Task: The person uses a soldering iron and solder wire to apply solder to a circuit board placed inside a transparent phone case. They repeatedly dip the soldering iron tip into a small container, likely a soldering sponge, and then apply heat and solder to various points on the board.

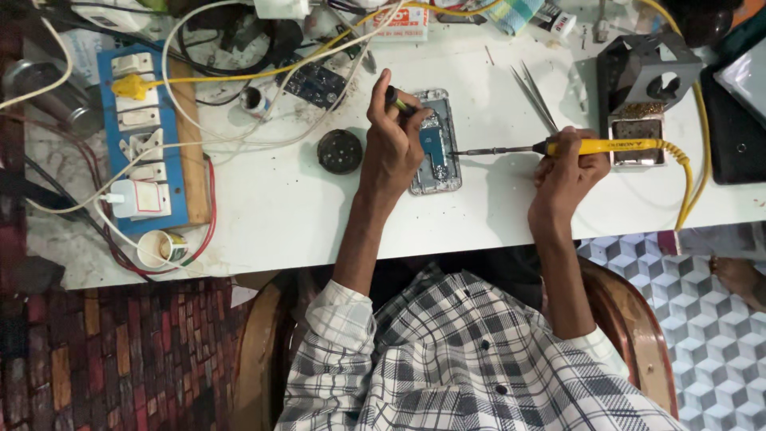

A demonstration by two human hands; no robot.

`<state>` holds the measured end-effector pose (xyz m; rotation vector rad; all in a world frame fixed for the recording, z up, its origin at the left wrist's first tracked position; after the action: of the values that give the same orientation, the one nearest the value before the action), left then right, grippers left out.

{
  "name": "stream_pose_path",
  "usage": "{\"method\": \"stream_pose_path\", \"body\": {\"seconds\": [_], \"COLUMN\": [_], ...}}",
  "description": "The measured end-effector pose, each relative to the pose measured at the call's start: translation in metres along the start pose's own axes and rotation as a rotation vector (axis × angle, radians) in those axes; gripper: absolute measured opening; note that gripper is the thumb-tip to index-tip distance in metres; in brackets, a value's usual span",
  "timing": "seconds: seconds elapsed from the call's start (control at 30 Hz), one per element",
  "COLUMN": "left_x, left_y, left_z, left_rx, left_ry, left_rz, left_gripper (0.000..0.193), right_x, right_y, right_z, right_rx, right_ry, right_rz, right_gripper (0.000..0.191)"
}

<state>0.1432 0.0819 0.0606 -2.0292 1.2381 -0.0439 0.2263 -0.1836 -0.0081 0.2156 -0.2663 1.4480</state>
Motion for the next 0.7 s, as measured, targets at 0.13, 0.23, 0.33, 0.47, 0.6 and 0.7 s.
{"method": "stream_pose_path", "body": {"seconds": [0.13, 0.23, 0.33, 0.47, 0.6, 0.7], "left_x": [-0.002, -0.001, 0.001, 0.004, 0.006, 0.005], "left_y": [0.0, 0.002, 0.003, 0.003, 0.001, -0.001], "left_z": [-0.005, -0.005, 0.0, -0.002, 0.004, 0.006], "left_rx": [0.042, 0.048, 0.012, 0.052, -0.005, -0.016], "left_ry": [-0.047, -0.069, -0.022, -0.181, -0.258, -0.31], "left_rz": [-0.011, 0.01, 0.029, 0.028, 0.076, 0.068], "left_gripper": [0.075, 0.076, 0.073, 0.07, 0.069, 0.07], "right_x": [0.005, 0.006, 0.009, 0.008, 0.008, 0.008], "right_y": [0.003, 0.004, 0.005, 0.003, 0.002, 0.003], "right_z": [0.004, 0.005, 0.005, 0.007, 0.005, 0.005], "right_rx": [-0.013, 0.002, 0.0, -0.038, -0.053, -0.058], "right_ry": [0.04, 0.049, 0.051, 0.044, 0.012, 0.029], "right_rz": [0.039, 0.049, 0.067, 0.079, 0.086, 0.091], "right_gripper": [0.024, 0.025, 0.022, 0.021, 0.022, 0.023]}}
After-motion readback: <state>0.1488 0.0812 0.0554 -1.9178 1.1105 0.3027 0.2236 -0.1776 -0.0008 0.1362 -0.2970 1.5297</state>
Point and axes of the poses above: each hand's wrist, its own y-axis away from the middle knuckle, its own x-axis out of the palm, z = x × y, the point moved 9 cm from there along -y, towards the middle knuckle, and after that the axes turned 2 degrees about z, right-handed, at the moved point
